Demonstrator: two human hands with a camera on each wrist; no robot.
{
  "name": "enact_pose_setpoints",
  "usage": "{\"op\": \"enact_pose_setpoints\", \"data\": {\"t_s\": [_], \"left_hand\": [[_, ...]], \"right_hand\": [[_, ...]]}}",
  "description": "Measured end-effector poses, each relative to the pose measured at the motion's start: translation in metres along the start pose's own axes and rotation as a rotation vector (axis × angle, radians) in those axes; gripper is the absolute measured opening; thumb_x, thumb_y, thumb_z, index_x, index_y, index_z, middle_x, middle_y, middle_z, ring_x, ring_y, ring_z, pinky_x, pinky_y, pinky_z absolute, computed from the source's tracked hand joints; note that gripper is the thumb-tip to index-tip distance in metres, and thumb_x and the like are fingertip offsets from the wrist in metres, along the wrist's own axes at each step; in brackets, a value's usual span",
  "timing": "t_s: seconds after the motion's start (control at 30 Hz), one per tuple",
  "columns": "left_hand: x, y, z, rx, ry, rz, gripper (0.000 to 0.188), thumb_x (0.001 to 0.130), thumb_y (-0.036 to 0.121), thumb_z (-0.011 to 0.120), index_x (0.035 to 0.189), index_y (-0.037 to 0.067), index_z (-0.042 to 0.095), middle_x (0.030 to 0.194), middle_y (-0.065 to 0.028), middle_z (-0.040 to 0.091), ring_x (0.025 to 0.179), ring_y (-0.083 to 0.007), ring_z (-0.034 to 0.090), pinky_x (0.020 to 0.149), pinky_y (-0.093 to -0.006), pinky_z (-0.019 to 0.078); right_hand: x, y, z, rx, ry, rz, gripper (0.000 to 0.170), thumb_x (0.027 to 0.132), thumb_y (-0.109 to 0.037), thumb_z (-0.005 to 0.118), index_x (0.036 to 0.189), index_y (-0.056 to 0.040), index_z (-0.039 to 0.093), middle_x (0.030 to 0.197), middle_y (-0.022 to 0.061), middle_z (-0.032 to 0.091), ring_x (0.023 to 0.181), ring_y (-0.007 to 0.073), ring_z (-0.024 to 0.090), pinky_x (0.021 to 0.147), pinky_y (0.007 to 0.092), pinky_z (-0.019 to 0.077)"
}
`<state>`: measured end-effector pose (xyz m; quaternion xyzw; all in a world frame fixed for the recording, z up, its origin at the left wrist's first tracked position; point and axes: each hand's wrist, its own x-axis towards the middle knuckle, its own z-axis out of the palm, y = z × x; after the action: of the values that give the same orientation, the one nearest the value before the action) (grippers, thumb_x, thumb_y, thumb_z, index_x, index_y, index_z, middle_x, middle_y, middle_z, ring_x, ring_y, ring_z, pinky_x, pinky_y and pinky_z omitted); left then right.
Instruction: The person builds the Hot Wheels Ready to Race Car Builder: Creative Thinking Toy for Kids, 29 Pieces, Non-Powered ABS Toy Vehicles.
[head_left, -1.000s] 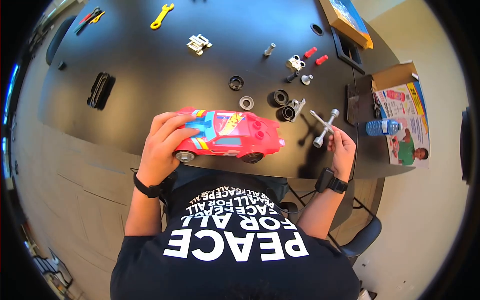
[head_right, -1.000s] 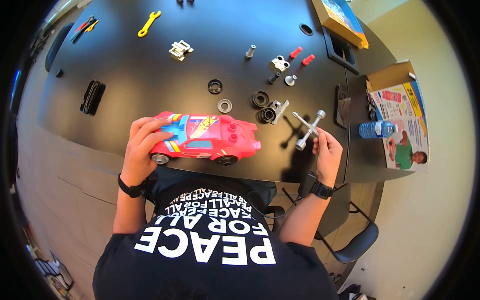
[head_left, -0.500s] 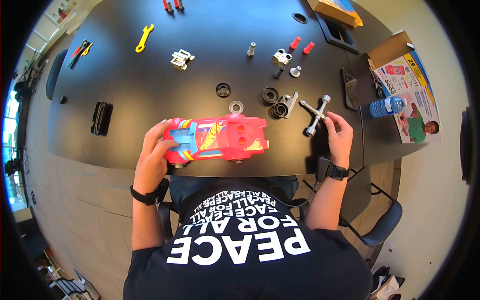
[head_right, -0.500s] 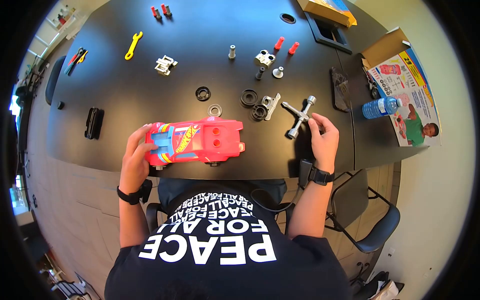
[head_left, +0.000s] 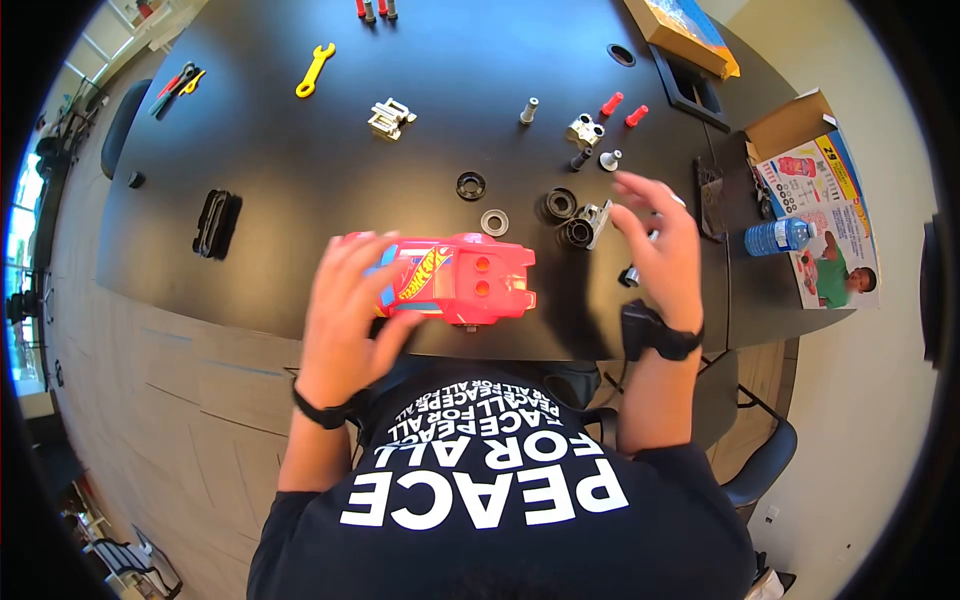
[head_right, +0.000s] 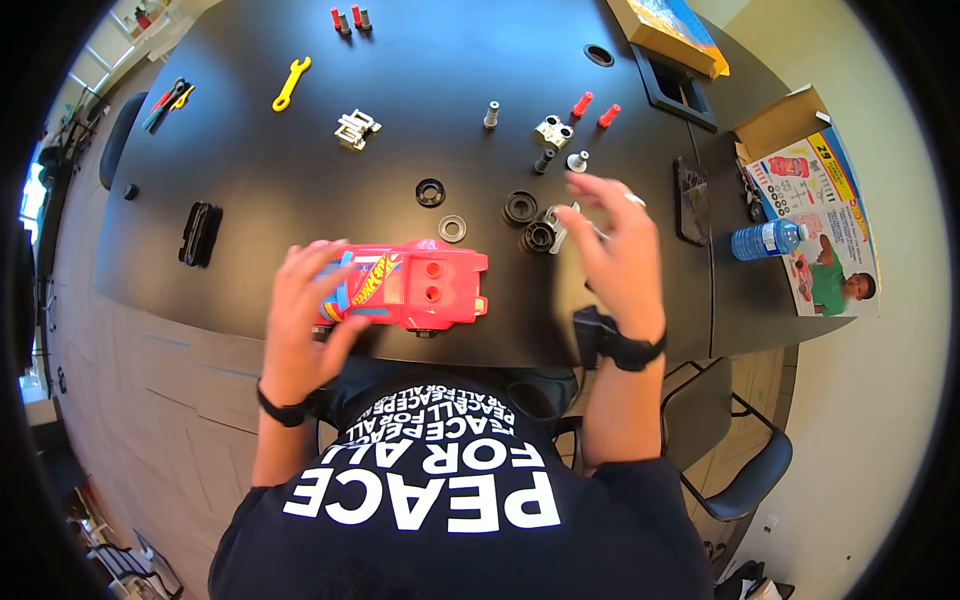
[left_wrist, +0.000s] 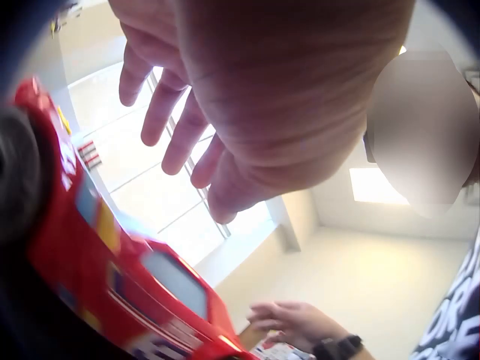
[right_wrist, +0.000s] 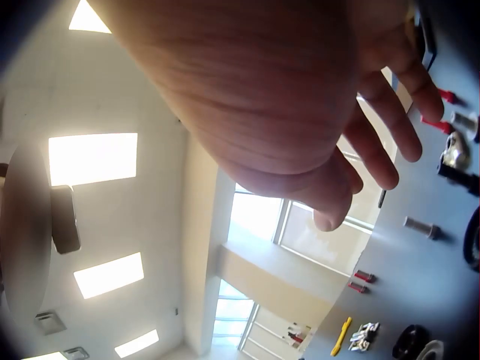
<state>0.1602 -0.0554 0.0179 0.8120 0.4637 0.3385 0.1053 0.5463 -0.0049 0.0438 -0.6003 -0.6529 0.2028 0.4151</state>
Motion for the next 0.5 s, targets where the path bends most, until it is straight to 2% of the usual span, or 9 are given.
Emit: {"op": "enact_pose_setpoints", "data": {"t_s": [0.07,0.1,0.13,0.2,0.23,0.3,0.33,0.43,0.5], "left_hand": [[0.006,0.010,0.021,-0.005,-0.123,0.047,0.069,0.096,0.040,0.087,0.153,0.007,0.066,0.166,-0.0163,0.060,0.155,-0.0444,0.051,0.133,-0.0680,0.0320],[0.008,0.013,0.029,-0.007,-0.109,0.051,0.069,0.096,0.040,0.087,0.153,0.007,0.066,0.166,-0.0163,0.060,0.155,-0.0444,0.051,0.133,-0.0680,0.0320],[0.009,0.015,0.037,0.030,-0.150,0.041,0.074,0.093,0.041,0.089,0.155,0.008,0.065,0.168,-0.0157,0.058,0.157,-0.0438,0.050,0.135,-0.0676,0.0293],[0.007,0.010,0.046,0.109,-0.194,0.030,0.082,0.092,0.046,0.090,0.161,0.011,0.062,0.171,-0.0136,0.055,0.159,-0.0428,0.048,0.135,-0.0690,0.0259],[0.005,0.008,0.046,0.108,-0.184,0.027,0.082,0.092,0.046,0.090,0.161,0.011,0.062,0.171,-0.0136,0.055,0.159,-0.0428,0.048,0.135,-0.0690,0.0259],[0.002,0.004,0.044,0.105,-0.172,-0.013,0.082,0.092,0.047,0.089,0.161,0.012,0.062,0.169,-0.0128,0.056,0.158,-0.0420,0.049,0.134,-0.0697,0.0267],[0.000,0.003,0.042,0.105,-0.162,-0.020,0.082,0.092,0.047,0.089,0.161,0.012,0.062,0.169,-0.0128,0.056,0.158,-0.0420,0.049,0.134,-0.0697,0.0267],[-0.002,0.002,0.035,0.094,-0.155,-0.041,0.081,0.092,0.047,0.089,0.160,0.012,0.062,0.168,-0.0123,0.057,0.157,-0.0411,0.049,0.134,-0.0694,0.0275],[-0.001,0.003,0.032,0.068,-0.163,-0.043,0.077,0.094,0.042,0.088,0.160,0.012,0.063,0.168,-0.0121,0.058,0.156,-0.0403,0.050,0.134,-0.0688,0.0273]], "right_hand": [[0.024,-0.018,0.027,-0.069,-0.096,-0.191,0.041,0.098,-0.012,0.086,0.136,-0.0031,0.077,0.123,0.0161,0.080,0.111,0.0318,0.074,0.091,0.0403,0.0577],[0.037,-0.020,0.036,-0.126,-0.133,-0.310,0.040,0.097,-0.012,0.085,0.135,-0.0020,0.077,0.125,0.0195,0.079,0.113,0.0391,0.075,0.097,0.0453,0.0589],[0.051,-0.015,0.039,-0.135,-0.132,-0.321,0.040,0.097,-0.012,0.085,0.135,-0.0020,0.077,0.125,0.0195,0.079,0.113,0.0391,0.075,0.097,0.0453,0.0589],[0.077,0.010,0.051,-0.299,-0.089,-0.268,0.039,0.096,-0.009,0.083,0.133,-0.0003,0.076,0.130,0.0241,0.078,0.120,0.0478,0.072,0.107,0.0517,0.0571],[0.092,0.036,0.053,-0.368,-0.021,-0.156,0.034,0.096,-0.007,0.081,0.130,-0.0010,0.078,0.133,0.0255,0.076,0.124,0.0454,0.072,0.107,0.0500,0.0580],[0.120,0.075,0.043,-0.436,0.027,-0.013,0.038,0.094,0.003,0.073,0.132,-0.0013,0.079,0.137,0.0249,0.075,0.130,0.0449,0.071,0.110,0.0490,0.0572],[0.126,0.090,0.037,-0.438,0.022,-0.024,0.038,0.094,0.003,0.073,0.132,-0.0013,0.079,0.137,0.0249,0.075,0.130,0.0449,0.071,0.110,0.0490,0.0572],[0.139,0.117,0.034,-0.445,-0.048,-0.171,0.051,0.094,0.014,0.062,0.137,-0.0062,0.079,0.144,0.0202,0.076,0.124,0.0406,0.074,0.110,0.0472,0.0576],[0.144,0.128,0.037,-0.446,-0.204,-0.282,0.067,0.085,0.021,0.057,0.138,-0.0121,0.081,0.154,0.0148,0.072,0.141,0.0401,0.065,0.122,0.0487,0.0524]]}}
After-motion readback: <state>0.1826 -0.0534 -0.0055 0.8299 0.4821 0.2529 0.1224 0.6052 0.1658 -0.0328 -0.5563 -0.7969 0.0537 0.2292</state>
